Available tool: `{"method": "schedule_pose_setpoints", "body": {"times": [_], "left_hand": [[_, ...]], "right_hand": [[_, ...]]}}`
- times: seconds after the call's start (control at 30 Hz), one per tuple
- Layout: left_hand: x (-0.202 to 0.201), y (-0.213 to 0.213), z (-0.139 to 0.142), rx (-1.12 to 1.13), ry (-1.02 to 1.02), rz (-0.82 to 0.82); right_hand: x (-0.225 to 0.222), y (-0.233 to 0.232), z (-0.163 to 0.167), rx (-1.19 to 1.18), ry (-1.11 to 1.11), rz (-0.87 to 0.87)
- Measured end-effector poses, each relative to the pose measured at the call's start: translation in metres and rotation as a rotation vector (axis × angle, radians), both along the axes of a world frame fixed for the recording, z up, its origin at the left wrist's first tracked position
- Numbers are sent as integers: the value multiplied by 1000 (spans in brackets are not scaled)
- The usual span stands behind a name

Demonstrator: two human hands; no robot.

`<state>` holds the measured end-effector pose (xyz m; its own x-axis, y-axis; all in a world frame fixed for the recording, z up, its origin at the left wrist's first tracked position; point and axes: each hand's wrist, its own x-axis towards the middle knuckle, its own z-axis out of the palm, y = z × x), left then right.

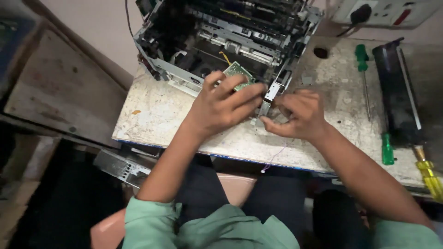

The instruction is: The person manipulates a small green circuit board and wires inside a disassembled printer. They repeatedly connect and disconnect wires from the board, reposition the board, and adjust components within the printer chassis.

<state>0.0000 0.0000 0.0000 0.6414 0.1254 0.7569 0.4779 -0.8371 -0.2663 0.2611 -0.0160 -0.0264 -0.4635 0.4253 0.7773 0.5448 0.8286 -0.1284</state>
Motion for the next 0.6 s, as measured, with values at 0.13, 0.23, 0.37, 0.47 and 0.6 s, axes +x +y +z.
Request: {"method": "schedule_pose_setpoints", "body": {"times": [0.13, 0.23, 0.37, 0.47, 0.6], "left_hand": [[6, -12, 3, -197, -65, 112], [11, -8, 6, -352, -94, 69], [9, -8, 19, -384, -110, -11], [6, -6, 25, -359, -80, -41], [-2, 1, 37, -202, 133, -37]], "right_hand": [[-1, -3, -11, -1, 21, -2], [0, 0, -12, -23, -1, -5], [-4, -3, 0, 55, -20, -19], [-3, -4, 6, 47, -44, 13], [6, -1, 18, -19, -115, 84]]}}
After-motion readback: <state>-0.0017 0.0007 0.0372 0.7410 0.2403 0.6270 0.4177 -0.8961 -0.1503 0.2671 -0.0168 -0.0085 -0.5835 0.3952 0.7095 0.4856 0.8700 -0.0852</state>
